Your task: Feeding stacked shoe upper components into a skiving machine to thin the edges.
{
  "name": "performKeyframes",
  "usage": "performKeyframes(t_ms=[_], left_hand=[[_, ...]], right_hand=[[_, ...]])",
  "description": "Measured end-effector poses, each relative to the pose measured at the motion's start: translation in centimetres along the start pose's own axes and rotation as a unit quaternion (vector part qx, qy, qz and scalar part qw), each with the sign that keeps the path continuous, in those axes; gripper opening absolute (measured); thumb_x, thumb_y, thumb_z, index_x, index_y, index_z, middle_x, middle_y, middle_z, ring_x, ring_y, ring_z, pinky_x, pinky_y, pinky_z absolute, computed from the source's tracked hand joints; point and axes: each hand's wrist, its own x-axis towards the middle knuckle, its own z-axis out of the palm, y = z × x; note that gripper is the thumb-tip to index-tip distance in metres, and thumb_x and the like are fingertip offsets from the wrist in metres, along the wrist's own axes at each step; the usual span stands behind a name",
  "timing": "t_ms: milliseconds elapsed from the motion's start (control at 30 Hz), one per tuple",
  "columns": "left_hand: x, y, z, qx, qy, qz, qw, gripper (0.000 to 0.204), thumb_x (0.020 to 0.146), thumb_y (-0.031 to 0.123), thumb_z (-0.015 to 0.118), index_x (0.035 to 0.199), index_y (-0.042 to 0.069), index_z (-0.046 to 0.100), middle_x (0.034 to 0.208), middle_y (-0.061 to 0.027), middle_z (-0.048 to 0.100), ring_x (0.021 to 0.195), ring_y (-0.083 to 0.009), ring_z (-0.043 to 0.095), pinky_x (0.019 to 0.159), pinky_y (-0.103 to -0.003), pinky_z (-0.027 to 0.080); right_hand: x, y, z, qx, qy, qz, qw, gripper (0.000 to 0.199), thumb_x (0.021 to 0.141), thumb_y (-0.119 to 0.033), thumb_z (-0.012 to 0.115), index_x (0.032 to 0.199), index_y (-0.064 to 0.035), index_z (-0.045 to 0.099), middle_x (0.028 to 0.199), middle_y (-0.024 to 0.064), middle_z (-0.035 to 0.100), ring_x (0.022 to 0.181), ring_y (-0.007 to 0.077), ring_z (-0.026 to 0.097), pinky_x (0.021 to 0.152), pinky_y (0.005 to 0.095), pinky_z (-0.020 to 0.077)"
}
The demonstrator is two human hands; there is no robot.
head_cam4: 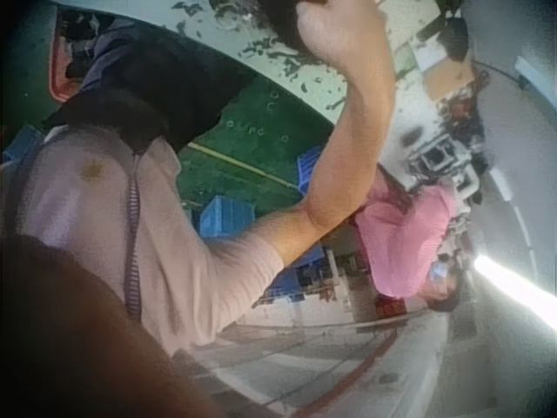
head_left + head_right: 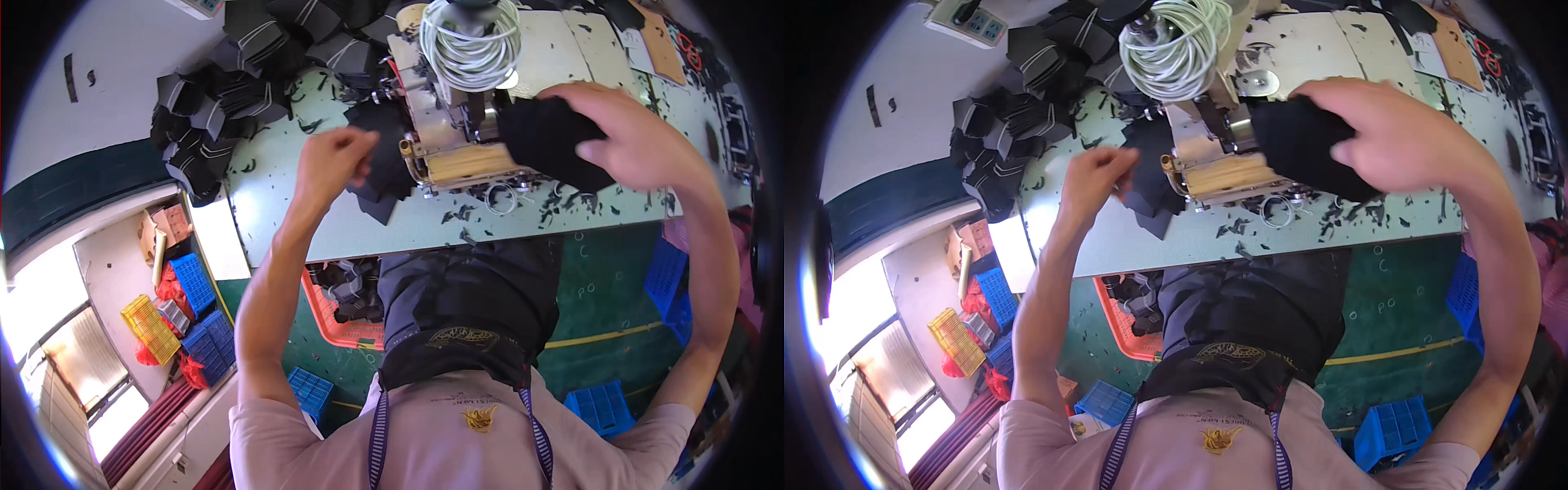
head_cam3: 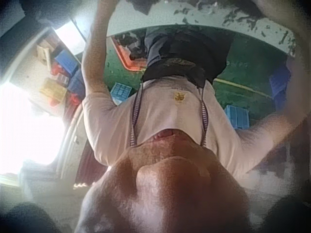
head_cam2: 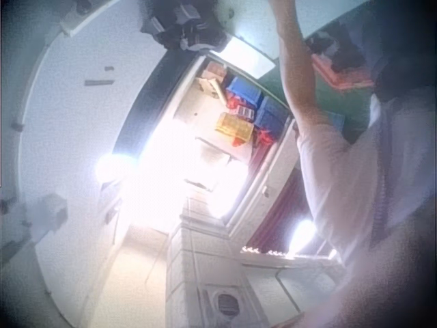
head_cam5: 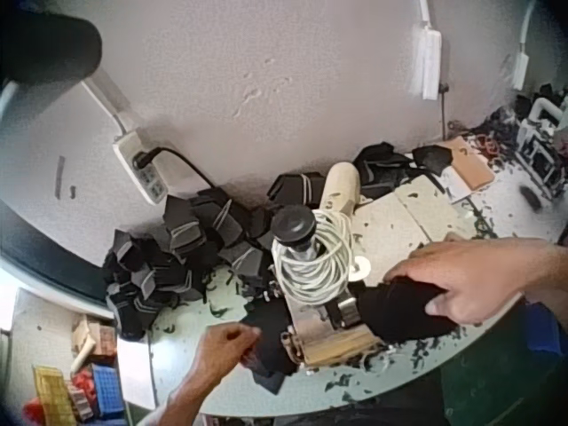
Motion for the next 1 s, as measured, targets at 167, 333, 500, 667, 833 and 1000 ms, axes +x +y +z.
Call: performKeyframes(t_ms=[167, 333, 500, 667, 833, 1000], left_hand=[[0.4, -12.3, 1.7, 0.175, 0.086, -0.105, 0.975, 0.072, 0.093, 0.063, 0.054, 0.107, -0.007, 0.069, 0.084, -0.0131, 0.067, 0.072, -0.0182, 0.066, 0.066, -0.032, 0.054], [3.3, -10.3, 5.9, 0.067, 0.161, -0.147, 0.974, 0.091, 0.082, 0.073, 0.059, 0.125, -0.007, 0.061, 0.121, -0.0325, 0.062, 0.119, -0.0443, 0.058, 0.103, -0.046, 0.043], [8.6, -15.6, 4.4, -0.054, 0.2, -0.075, 0.975, 0.091, 0.07, 0.053, 0.083, 0.115, -0.022, 0.054, 0.117, -0.0288, 0.063, 0.106, -0.0378, 0.065, 0.088, -0.046, 0.054], [6.3, -7.9, 5.0, -0.3, 0.039, -0.118, 0.946, 0.054, 0.075, 0.017, 0.082, 0.108, -0.017, 0.056, 0.103, -0.023, 0.067, 0.076, -0.0276, 0.07, 0.061, -0.04, 0.061], [3.9, -6.8, 6.2, -0.318, 0.145, -0.083, 0.933, 0.056, 0.074, 0.01, 0.081, 0.114, -0.005, 0.047, 0.1, -0.0191, 0.065, 0.077, -0.0279, 0.069, 0.062, -0.042, 0.061], [2.3, -9.5, 5.2, -0.093, 0.205, -0.016, 0.974, 0.065, 0.07, 0.016, 0.084, 0.12, -0.003, 0.048, 0.109, -0.0201, 0.066, 0.096, -0.0306, 0.067, 0.085, -0.04, 0.054]], right_hand=[[-3.3, -0.2, 3.0, -0.316, 0.232, -0.032, 0.919, 0.06, 0.067, 0.008, 0.059, 0.126, -0.0014, 0.055, 0.108, 0.0142, 0.056, 0.1, 0.0358, 0.057, 0.089, 0.0414, 0.0485], [-5.5, 1.8, 4.9, -0.001, 0.339, 0.114, 0.934, 0.052, 0.079, 0.002, 0.062, 0.13, -0.0008, 0.052, 0.111, 0.01, 0.062, 0.102, 0.0235, 0.06, 0.092, 0.0329, 0.0481], [-13.5, 9.5, 8.1, 0.597, 0.554, 0.124, 0.567, 0.047, 0.085, -0.005, 0.062, 0.132, -0.0007, 0.055, 0.122, 0.0099, 0.064, 0.11, 0.0198, 0.063, 0.1, 0.0321, 0.0463], [-12.9, 19.5, 16.8, 0.318, 0.565, 0.448, 0.616, 0.062, 0.08, -0.025, 0.069, 0.134, -0.0002, 0.051, 0.134, 0.019, 0.054, 0.128, 0.0341, 0.049, 0.105, 0.0465, 0.0404], [-12.1, 18.7, 17.6, -0.153, 0.589, 0.417, 0.675, 0.067, 0.083, -0.027, 0.074, 0.135, 0.0057, 0.048, 0.136, 0.0308, 0.046, 0.125, 0.0431, 0.047, 0.108, 0.0517, 0.0356], [-7.5, 2.3, 20.8, 0.392, 0.475, 0.066, 0.785, 0.017, 0.096, -0.006, 0.058, 0.112, -0.0012, 0.06, 0.103, 0.0066, 0.064, 0.092, 0.0138, 0.058, 0.089, 0.0283, 0.0471]])
